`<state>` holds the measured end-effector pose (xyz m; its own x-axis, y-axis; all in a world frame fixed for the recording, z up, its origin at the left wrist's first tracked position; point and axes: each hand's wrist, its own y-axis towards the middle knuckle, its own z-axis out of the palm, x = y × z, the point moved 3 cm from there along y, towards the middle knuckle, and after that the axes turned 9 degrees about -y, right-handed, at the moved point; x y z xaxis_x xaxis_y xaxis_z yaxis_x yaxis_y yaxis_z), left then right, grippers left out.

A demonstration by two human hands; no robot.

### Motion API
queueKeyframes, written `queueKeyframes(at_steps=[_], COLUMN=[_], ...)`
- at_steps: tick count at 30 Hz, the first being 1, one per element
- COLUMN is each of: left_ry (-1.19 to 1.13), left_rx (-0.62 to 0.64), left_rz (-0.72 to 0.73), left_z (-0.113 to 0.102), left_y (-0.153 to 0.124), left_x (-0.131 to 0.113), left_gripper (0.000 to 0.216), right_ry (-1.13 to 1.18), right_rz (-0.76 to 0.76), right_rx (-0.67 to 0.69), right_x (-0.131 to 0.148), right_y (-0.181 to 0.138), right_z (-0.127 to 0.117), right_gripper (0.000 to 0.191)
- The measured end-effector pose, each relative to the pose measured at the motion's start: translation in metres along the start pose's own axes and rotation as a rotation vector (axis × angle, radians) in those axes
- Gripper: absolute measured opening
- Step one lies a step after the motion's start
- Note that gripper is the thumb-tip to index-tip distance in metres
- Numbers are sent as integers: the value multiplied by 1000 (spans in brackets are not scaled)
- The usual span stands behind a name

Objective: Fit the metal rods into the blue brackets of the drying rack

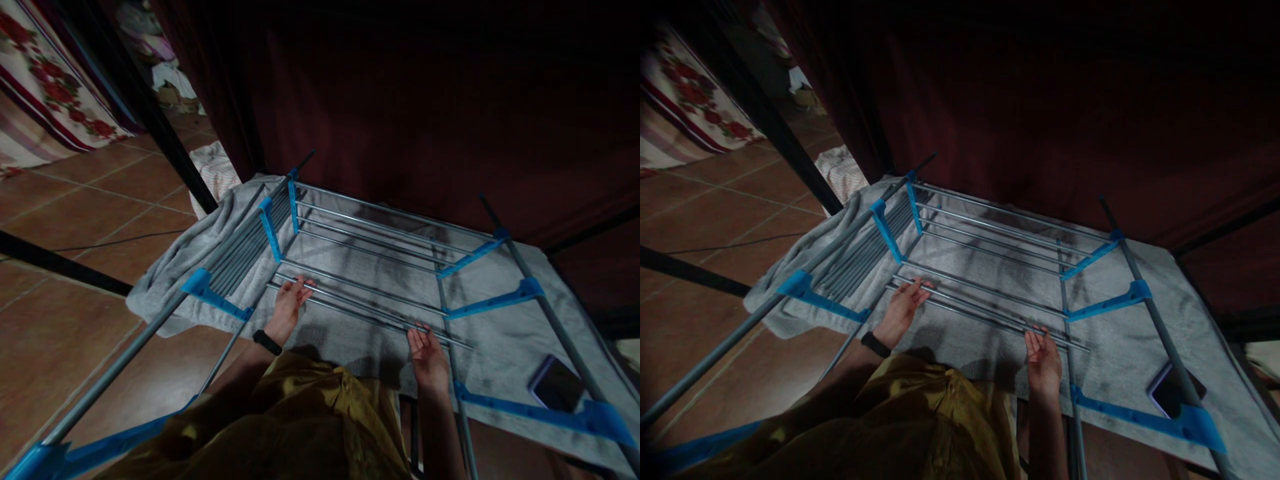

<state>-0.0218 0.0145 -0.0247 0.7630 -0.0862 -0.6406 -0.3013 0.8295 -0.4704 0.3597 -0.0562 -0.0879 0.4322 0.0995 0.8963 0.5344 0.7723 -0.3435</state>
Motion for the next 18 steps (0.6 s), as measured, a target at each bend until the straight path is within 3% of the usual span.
queueKeyframes(at_steps=[9,18], left_ry=[4,48], left_rx=[-39,-108], left_rz=[81,144], left_z=[-9,1], left_y=[10,26], left_x=[-8,-12], left_gripper=[25,37], right_ry=[0,17], right_rz=[44,5], right_rx=[-28,-19], right_x=[-7,7], right_y=[-4,0], right_z=[2,18], right_gripper=[15,18])
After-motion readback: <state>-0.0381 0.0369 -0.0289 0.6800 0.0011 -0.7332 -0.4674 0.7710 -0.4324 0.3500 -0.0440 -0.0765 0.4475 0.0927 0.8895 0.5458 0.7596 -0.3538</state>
